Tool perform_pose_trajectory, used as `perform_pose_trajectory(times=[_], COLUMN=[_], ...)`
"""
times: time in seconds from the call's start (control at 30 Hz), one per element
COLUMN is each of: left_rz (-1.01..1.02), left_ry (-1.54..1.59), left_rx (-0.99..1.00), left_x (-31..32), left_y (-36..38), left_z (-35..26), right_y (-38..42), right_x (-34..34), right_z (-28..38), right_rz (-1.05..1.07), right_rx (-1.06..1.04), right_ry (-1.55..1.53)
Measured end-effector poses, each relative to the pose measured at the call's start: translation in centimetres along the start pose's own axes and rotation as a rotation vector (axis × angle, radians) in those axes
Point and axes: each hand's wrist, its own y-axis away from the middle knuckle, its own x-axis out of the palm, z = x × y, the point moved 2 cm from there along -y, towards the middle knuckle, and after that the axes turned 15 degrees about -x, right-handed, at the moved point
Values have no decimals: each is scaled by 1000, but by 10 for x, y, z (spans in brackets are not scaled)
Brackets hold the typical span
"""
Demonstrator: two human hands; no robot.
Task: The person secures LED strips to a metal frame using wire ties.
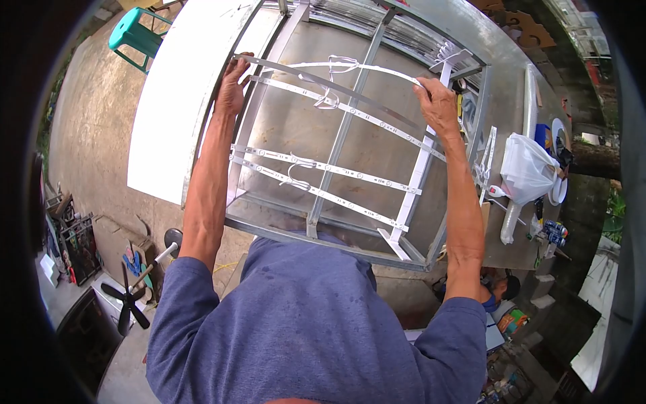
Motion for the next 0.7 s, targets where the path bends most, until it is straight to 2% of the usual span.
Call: perform_pose_trajectory(times=[0.07,0.1,0.2,0.23,0.33,0.43,0.53,0.63,0.7], left_rz=[-61,-94,-134,-130,-79,0,-39,-106,-88], left_ry=[-31,-31,-25,-23,29,108,98,101,16], left_rx=[4,7,27,31,37,-4,-12,-48,100], left_x=[4,8,11,10,18,22,26,35,44], left_y=[3,6,13,11,13,15,19,31,39], left_z=[-3,-6,-9,-6,-6,-7,-8,-13,-22], right_y=[8,10,15,11,4,-1,-3,-1,5], right_x=[14,16,27,25,17,17,17,21,27], right_z=[-1,5,-2,-9,-13,-22,-24,-30,-43], right_rz=[-19,-4,-13,181,286,316,532,685,756], right_rx=[-44,-134,-156,-52,70,27,296,364,400], right_ry=[115,310,301,234,0,-138,-338,-385,-436])
